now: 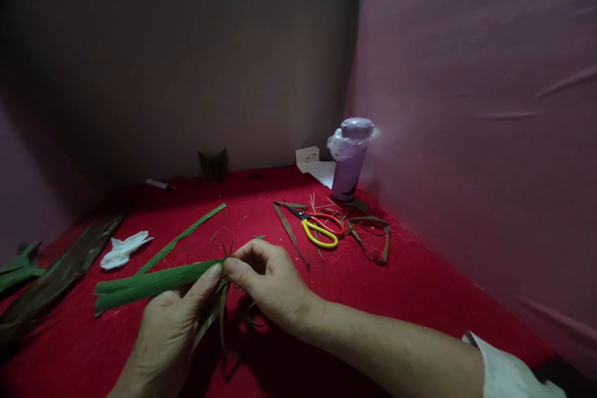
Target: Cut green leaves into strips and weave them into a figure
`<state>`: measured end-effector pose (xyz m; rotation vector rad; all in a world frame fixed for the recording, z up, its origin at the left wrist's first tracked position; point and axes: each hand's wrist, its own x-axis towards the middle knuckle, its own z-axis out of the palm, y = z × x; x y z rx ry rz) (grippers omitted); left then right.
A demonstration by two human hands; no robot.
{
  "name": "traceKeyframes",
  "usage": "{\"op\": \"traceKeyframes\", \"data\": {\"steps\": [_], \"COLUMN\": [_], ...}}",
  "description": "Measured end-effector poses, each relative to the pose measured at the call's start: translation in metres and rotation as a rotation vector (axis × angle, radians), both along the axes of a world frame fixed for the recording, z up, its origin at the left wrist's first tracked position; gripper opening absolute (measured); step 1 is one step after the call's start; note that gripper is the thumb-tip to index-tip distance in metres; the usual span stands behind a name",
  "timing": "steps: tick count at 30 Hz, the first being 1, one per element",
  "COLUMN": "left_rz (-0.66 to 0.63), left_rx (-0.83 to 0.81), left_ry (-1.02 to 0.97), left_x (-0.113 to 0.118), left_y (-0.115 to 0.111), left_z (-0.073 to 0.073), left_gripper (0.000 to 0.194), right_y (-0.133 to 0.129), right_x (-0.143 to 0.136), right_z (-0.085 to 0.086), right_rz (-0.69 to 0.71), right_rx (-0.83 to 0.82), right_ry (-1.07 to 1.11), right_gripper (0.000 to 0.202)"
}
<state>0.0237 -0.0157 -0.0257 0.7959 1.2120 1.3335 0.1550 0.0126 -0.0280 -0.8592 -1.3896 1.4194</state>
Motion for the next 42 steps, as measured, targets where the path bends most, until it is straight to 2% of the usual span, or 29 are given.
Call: {"op": "traceKeyframes", "data": {"steps": [6,11,15,20,27,35,42], "left_rz": [0.028,-0.062,-0.089,-0.06,0.05,0.022,0.033], "left_rx": [-0.117,0.027,0.023,0.048,-0.044,-0.004,0.028], "left_ry": [-0.005,-0.125,-0.227,-0.155,-0.213,-0.245,-0.222], "left_x": [0.005,0.007,0.008,0.004,0.005,0.004,0.007], "left_y": [-0.004,-0.001,0.0,0.0,0.001,0.001,0.001], "left_z": [0.012,0.011,0.007,0.003,0.014,0.008,0.012], "left_gripper": [0.027,0.033,0.026,0.018,0.02,0.023,0.02], "right_y": [0.0,-0.003,-0.006,-0.007,-0.009,-0.007,-0.009], "right_x": [0.001,0.001,-0.002,-0.003,-0.005,-0.007,-0.005], "right_z": [0.001,0.002,0.0,-0.002,-0.001,-0.008,-0.005], "right_rz": [-0.053,-0.078,-0.079,-0.087,-0.044,-0.006,0.001], "right_rx": [-0.019,-0.049,-0.056,-0.066,-0.041,-0.064,-0.094], "right_ry": [0.011,0.029,0.024,-0.019,-0.147,-0.014,0.022], "right_gripper": [0.024,0.026,0.026,0.027,0.024,0.019,0.02]}}
